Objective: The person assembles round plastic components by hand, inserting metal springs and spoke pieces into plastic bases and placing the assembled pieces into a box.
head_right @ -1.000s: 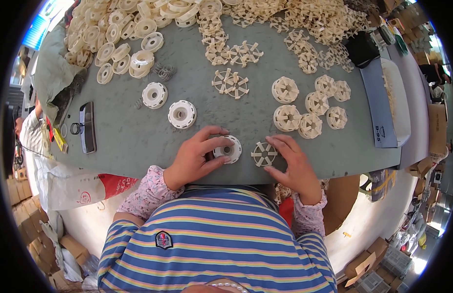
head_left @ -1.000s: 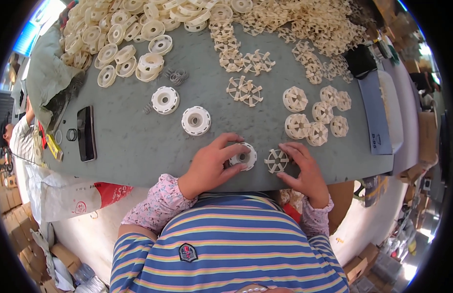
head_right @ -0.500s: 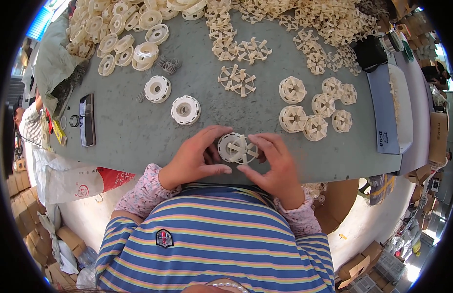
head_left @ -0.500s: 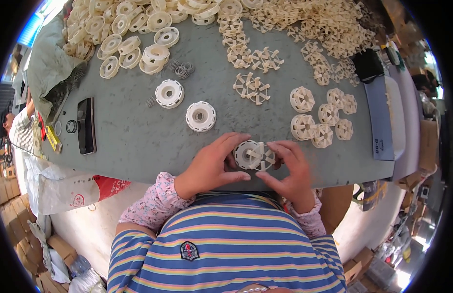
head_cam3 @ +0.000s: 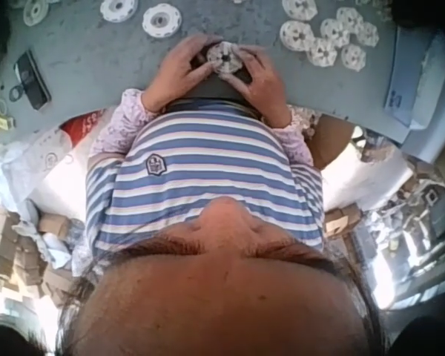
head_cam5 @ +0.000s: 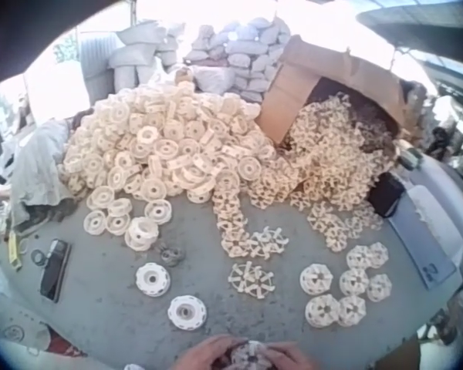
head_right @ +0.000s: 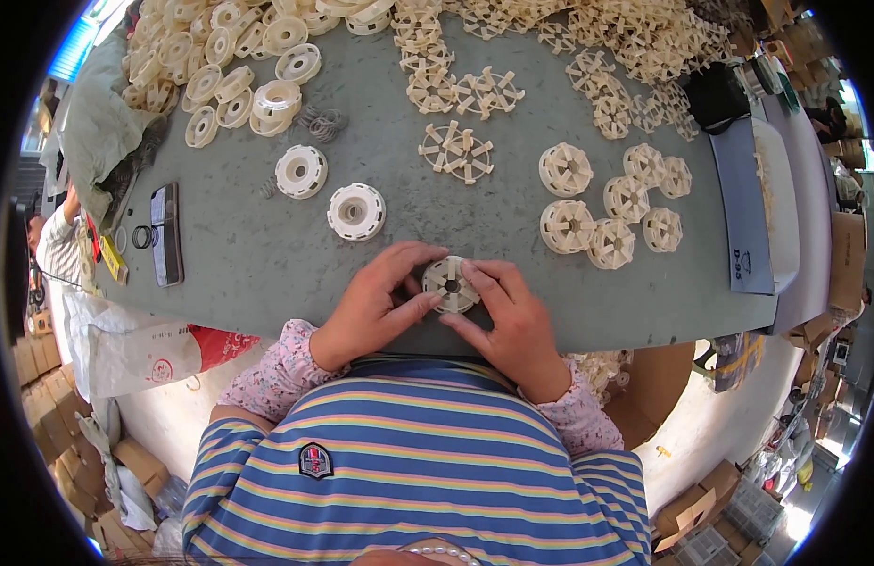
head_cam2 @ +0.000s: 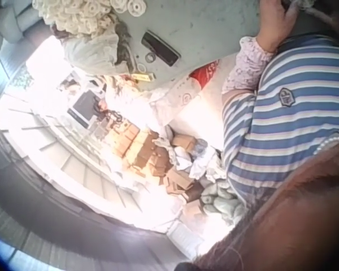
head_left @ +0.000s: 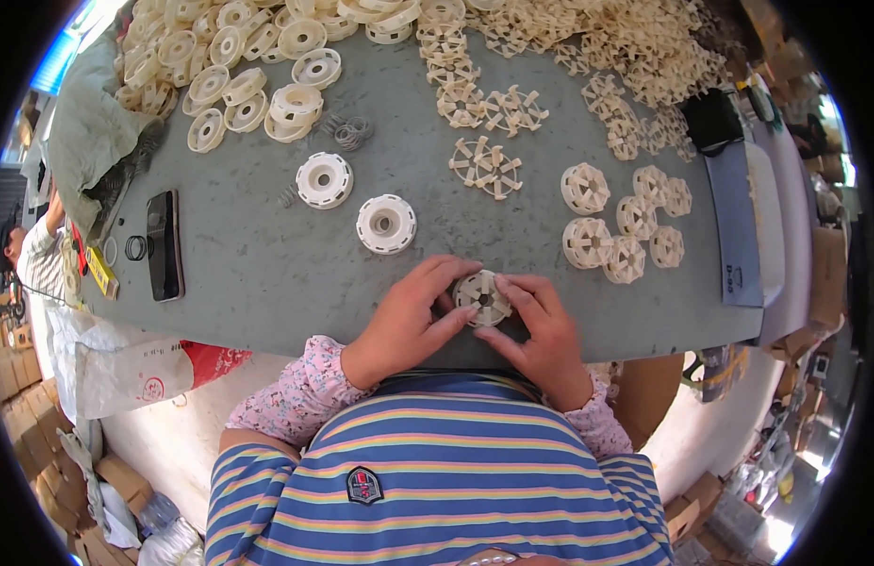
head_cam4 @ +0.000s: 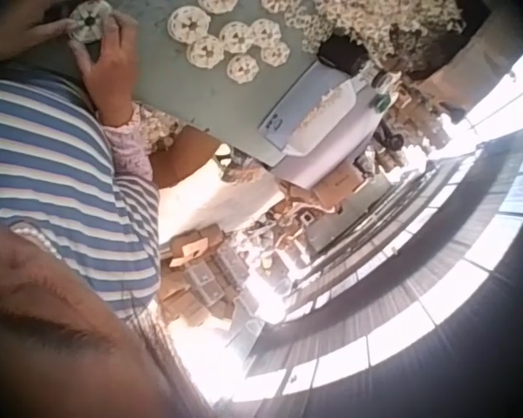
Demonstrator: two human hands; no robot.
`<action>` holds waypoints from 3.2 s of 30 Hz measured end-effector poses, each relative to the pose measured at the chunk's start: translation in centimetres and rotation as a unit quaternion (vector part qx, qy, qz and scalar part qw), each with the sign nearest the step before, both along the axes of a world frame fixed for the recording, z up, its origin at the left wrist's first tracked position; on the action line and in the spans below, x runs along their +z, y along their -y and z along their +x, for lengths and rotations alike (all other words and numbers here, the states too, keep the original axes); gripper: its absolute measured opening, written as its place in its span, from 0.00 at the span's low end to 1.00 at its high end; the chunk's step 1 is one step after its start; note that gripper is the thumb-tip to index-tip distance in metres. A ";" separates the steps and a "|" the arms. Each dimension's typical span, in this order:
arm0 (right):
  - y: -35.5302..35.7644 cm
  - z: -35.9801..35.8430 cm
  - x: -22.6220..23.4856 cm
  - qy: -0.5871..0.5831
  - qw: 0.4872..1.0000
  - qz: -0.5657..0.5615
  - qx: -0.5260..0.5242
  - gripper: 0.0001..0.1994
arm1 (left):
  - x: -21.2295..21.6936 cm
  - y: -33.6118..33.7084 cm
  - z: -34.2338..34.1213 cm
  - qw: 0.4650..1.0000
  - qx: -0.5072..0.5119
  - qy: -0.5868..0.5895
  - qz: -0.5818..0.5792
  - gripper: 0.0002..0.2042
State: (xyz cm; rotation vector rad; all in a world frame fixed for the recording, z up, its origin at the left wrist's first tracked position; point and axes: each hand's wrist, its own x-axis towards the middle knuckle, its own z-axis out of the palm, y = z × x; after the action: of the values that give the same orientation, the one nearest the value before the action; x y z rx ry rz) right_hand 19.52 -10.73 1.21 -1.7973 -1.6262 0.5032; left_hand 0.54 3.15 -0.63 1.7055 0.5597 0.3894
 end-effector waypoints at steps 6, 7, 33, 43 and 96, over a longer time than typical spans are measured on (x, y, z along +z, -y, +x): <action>0.5 -0.5 -1.1 0.048 0.999 0.013 0.002 0.35 | 0.2 0.7 -0.2 0.999 0.014 -0.011 0.026 0.27; 0.5 0.5 -1.0 0.046 0.999 0.021 0.008 0.35 | 0.4 0.6 -0.4 0.999 0.014 -0.026 0.026 0.28; -7.0 3.6 1.1 -0.072 0.977 -0.108 -0.170 0.18 | -0.3 -0.2 -3.3 0.953 0.063 -0.056 0.290 0.33; -11.5 5.5 1.8 0.160 0.987 -0.003 -0.019 0.31 | -0.3 -0.2 -3.3 0.953 0.072 -0.049 0.289 0.36; -9.8 8.4 0.9 0.152 0.988 -0.022 0.030 0.33 | 0.3 -0.5 -3.5 0.962 0.092 -0.064 0.250 0.33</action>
State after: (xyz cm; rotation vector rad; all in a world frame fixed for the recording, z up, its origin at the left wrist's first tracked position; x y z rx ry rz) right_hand 27.91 -0.90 2.07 -1.9356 -1.8915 0.3027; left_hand -2.93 3.67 -0.35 2.1831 0.7627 0.5942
